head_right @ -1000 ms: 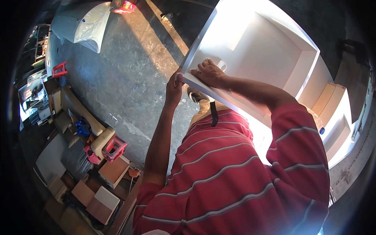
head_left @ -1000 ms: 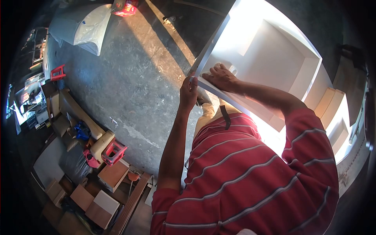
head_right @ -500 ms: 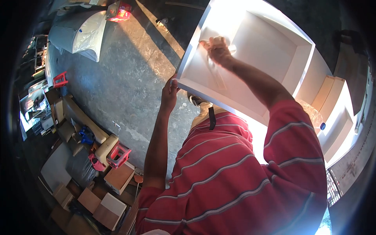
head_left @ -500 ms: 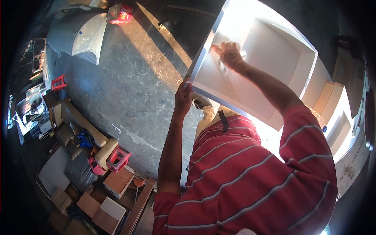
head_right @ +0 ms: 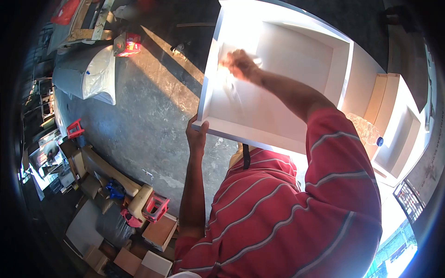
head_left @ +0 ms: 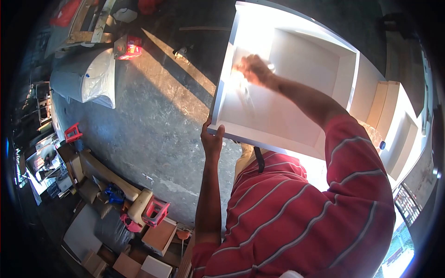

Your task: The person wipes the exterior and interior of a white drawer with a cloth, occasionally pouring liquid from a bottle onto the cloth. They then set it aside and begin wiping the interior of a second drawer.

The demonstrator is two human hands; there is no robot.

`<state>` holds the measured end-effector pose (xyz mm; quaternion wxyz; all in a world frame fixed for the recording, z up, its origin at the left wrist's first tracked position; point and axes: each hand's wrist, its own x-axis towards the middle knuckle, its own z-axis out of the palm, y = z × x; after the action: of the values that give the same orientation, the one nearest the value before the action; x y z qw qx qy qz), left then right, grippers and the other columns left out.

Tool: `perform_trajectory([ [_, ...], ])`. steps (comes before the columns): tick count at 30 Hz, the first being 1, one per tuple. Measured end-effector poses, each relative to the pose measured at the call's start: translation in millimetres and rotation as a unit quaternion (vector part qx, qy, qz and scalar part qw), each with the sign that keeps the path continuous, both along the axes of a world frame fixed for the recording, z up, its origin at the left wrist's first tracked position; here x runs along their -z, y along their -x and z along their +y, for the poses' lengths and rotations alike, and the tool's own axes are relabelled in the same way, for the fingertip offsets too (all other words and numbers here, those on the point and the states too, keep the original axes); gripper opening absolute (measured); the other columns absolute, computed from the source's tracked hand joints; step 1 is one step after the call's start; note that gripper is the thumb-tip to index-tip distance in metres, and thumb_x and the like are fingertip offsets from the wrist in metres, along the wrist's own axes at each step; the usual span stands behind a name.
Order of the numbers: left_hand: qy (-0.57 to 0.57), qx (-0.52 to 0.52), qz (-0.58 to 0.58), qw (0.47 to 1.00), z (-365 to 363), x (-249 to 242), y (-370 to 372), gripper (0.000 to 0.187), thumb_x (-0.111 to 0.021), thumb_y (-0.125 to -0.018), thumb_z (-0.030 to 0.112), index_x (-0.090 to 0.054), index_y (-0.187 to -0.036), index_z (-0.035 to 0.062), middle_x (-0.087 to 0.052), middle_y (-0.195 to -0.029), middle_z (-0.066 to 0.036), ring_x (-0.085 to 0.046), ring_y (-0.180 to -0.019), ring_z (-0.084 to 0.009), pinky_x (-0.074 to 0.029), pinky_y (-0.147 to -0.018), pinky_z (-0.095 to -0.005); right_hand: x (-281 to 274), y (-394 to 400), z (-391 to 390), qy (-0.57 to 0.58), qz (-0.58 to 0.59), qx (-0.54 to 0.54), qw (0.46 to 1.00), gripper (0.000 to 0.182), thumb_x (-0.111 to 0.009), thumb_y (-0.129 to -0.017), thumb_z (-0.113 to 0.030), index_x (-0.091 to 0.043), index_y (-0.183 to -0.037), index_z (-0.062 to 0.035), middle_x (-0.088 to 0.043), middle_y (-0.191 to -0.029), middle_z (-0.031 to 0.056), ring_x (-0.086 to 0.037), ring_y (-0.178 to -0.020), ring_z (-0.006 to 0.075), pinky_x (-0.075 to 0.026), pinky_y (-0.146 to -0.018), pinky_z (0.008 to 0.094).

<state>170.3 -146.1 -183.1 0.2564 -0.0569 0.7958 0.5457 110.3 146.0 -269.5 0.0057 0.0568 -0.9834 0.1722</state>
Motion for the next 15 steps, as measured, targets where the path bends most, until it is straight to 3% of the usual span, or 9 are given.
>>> perform_trajectory([
  [3, 0.008, -0.009, 0.003, 1.0, 2, -3, -2, 0.053, -0.065, -0.077, 0.011, -0.045, -0.123, -0.0087, -0.057, -0.113, -0.018, -0.058, -0.1, -0.0225, -0.048, -0.087, -0.0324, -31, 32, 42, 0.019, -0.033, 0.188, 0.981, 0.024, -0.056, -0.081, -0.017, -0.061, -0.104, -0.0211, -0.058, -0.085, 0.0093, -0.058, -0.086, 0.0278, -0.042, -0.083, 0.0432],
  [6, -0.025, -0.022, 0.019, 0.999, -2, 6, -8, 0.057, -0.071, -0.078, 0.016, -0.045, -0.123, -0.0077, -0.055, -0.117, -0.017, -0.056, -0.104, -0.0226, -0.046, -0.09, -0.0325, -17, 32, 37, -0.064, 0.059, 0.196, 0.977, 0.016, -0.054, -0.084, -0.018, -0.06, -0.099, -0.0198, -0.058, -0.083, 0.0096, -0.059, -0.084, 0.0241, -0.043, -0.081, 0.0435],
  [7, -0.046, -0.029, 0.037, 0.998, -4, 8, -9, 0.059, -0.073, -0.078, 0.018, -0.045, -0.123, -0.0074, -0.054, -0.118, -0.017, -0.056, -0.105, -0.0228, -0.046, -0.091, -0.0327, -11, 19, 18, -0.012, 0.094, 0.16, 0.982, 0.012, -0.052, -0.088, -0.018, -0.059, -0.098, -0.0191, -0.058, -0.082, 0.0095, -0.058, -0.082, 0.0242, -0.042, -0.077, 0.0434],
  [8, -0.046, -0.026, 0.039, 0.998, -1, 11, -10, 0.059, -0.073, -0.078, 0.018, -0.045, -0.123, -0.0074, -0.054, -0.118, -0.017, -0.056, -0.105, -0.0228, -0.046, -0.091, -0.0327, 19, 2, -5, -0.044, 0.131, 0.107, 0.985, 0.011, -0.051, -0.09, -0.018, -0.059, -0.098, -0.0165, -0.057, -0.082, 0.0089, -0.056, -0.082, 0.0278, -0.042, -0.077, 0.0441],
  [9, -0.059, -0.056, 0.053, 0.995, 1, 14, -13, 0.06, -0.074, -0.078, 0.021, -0.045, -0.123, -0.0072, -0.054, -0.118, -0.017, -0.056, -0.105, -0.0226, -0.046, -0.092, -0.0328, 13, -15, -16, 0.153, -0.082, 0.079, 0.982, 0.016, -0.051, -0.09, -0.014, -0.059, -0.104, -0.0139, -0.055, -0.084, 0.0108, -0.054, -0.082, 0.0292, -0.043, -0.079, 0.0437],
  [10, -0.069, -0.088, 0.064, 0.992, 1, 14, -17, 0.062, -0.074, -0.079, 0.023, -0.044, -0.124, -0.0071, -0.054, -0.118, -0.016, -0.056, -0.105, -0.0223, -0.046, -0.092, -0.033, 4, -49, -30, 0.094, 0.089, -0.034, 0.991, 0.023, -0.05, -0.091, -0.013, -0.059, -0.113, -0.0125, -0.054, -0.085, 0.0115, -0.055, -0.083, 0.0285, -0.044, -0.081, 0.0414],
  [11, -0.066, -0.088, 0.062, 0.992, -1, 13, -18, 0.062, -0.074, -0.079, 0.023, -0.044, -0.124, -0.0071, -0.054, -0.118, -0.016, -0.056, -0.105, -0.0223, -0.046, -0.092, -0.033, 16, -75, -41, -0.009, 0.164, -0.088, 0.982, 0.029, -0.052, -0.09, -0.014, -0.058, -0.118, -0.0149, -0.054, -0.085, 0.0111, -0.055, -0.085, 0.0267, -0.043, -0.082, 0.0389],
  [13, -0.07, -0.071, 0.018, 0.995, -1, 12, -15, 0.064, -0.074, -0.079, 0.026, -0.043, -0.126, -0.0071, -0.055, -0.117, -0.015, -0.055, -0.105, -0.0216, -0.046, -0.092, -0.0329, 18, -84, -32, 0.071, 0.19, -0.089, 0.975, 0.031, -0.054, -0.087, -0.014, -0.06, -0.118, -0.0127, -0.052, -0.074, 0.0057, -0.053, -0.074, 0.024, -0.043, -0.071, 0.0376],
  [15, -0.068, -0.064, 0.034, 0.995, -3, 17, -14, 0.066, -0.074, -0.079, 0.027, -0.043, -0.126, -0.0073, -0.055, -0.117, -0.015, -0.056, -0.105, -0.0213, -0.046, -0.092, -0.0329, 19, -60, 10, 0.208, 0.104, -0.097, 0.968, 0.034, -0.053, -0.085, -0.012, -0.06, -0.119, -0.0155, -0.054, -0.08, 0.005, -0.054, -0.077, 0.0227, -0.042, -0.073, 0.0352],
])
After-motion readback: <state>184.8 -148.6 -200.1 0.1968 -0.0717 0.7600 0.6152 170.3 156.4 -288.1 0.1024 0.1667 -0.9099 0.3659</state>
